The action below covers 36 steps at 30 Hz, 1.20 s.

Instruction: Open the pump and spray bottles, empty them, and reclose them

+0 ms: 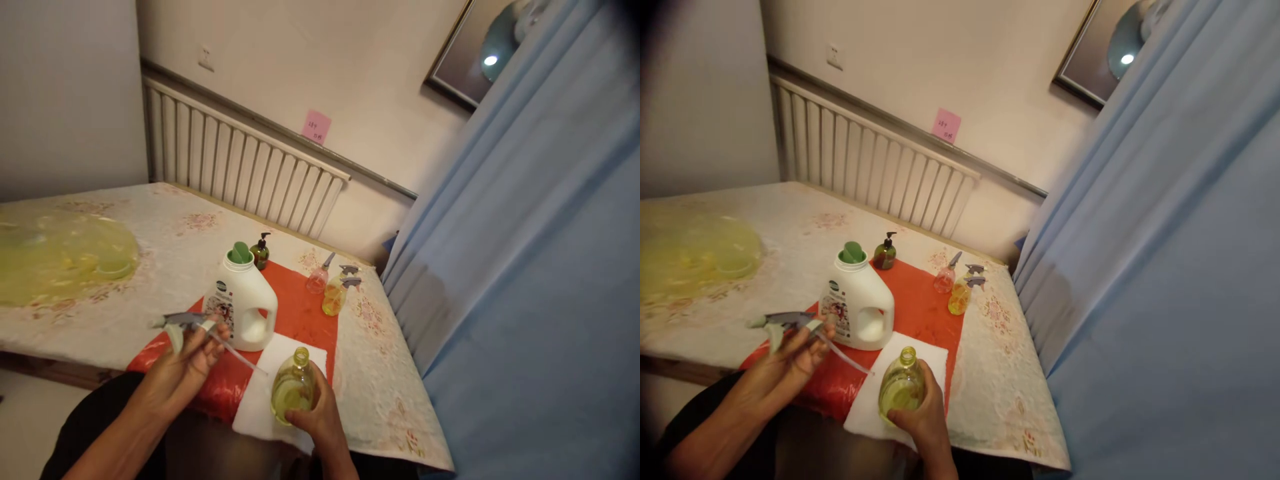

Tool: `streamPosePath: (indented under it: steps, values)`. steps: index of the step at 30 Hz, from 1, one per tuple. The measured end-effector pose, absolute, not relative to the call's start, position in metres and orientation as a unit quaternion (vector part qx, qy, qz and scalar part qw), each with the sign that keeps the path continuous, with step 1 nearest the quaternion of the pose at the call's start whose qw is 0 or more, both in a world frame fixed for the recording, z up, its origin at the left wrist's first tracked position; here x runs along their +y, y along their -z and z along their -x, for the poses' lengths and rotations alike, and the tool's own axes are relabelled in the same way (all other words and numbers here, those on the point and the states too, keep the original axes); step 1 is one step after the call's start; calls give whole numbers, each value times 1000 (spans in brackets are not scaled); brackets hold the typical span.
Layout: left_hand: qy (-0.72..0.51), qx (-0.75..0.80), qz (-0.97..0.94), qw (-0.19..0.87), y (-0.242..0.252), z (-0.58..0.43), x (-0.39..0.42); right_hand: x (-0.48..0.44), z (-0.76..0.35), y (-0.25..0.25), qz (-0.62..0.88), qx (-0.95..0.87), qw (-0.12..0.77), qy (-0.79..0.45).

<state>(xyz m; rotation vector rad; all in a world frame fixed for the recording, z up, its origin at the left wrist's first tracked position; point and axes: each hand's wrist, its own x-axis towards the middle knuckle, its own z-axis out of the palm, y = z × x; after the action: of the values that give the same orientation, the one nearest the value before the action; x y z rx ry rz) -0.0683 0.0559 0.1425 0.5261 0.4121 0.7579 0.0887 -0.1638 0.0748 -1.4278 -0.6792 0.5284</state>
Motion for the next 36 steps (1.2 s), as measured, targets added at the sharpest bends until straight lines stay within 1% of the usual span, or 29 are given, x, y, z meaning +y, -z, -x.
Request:
streamPosePath:
  steps: [3,7,11,15,19,24,29,33,36]
  values:
    - [-300,155,-276,900,-126,67,43,-159,-102,-97,677,-288,645,-208]
    - [-195,158,-294,922,-103,53,25,-147,-122,-133,709,-321,606,-167]
    - [-133,98,-304,938,-87,30,18,-128,-135,-172,725,-371,565,-131]
    - [-71,31,-318,945,-80,3,18,-105,-141,-208,772,-387,496,-95]
    - [-9,-15,-332,943,-71,-24,22,-81,-148,-237,782,-428,447,-77]
    - [38,-41,-320,946,-53,-47,28,-52,-158,-260,804,-453,384,-35]
    - [98,-34,-300,948,-32,-52,40,-29,-168,-272,792,-505,344,5]
    - [92,-50,-315,943,-20,-51,50,-15,-173,-275,784,-538,306,54]
    - [96,-48,-322,941,-16,-52,50,-7,-171,-278,783,-558,266,67]
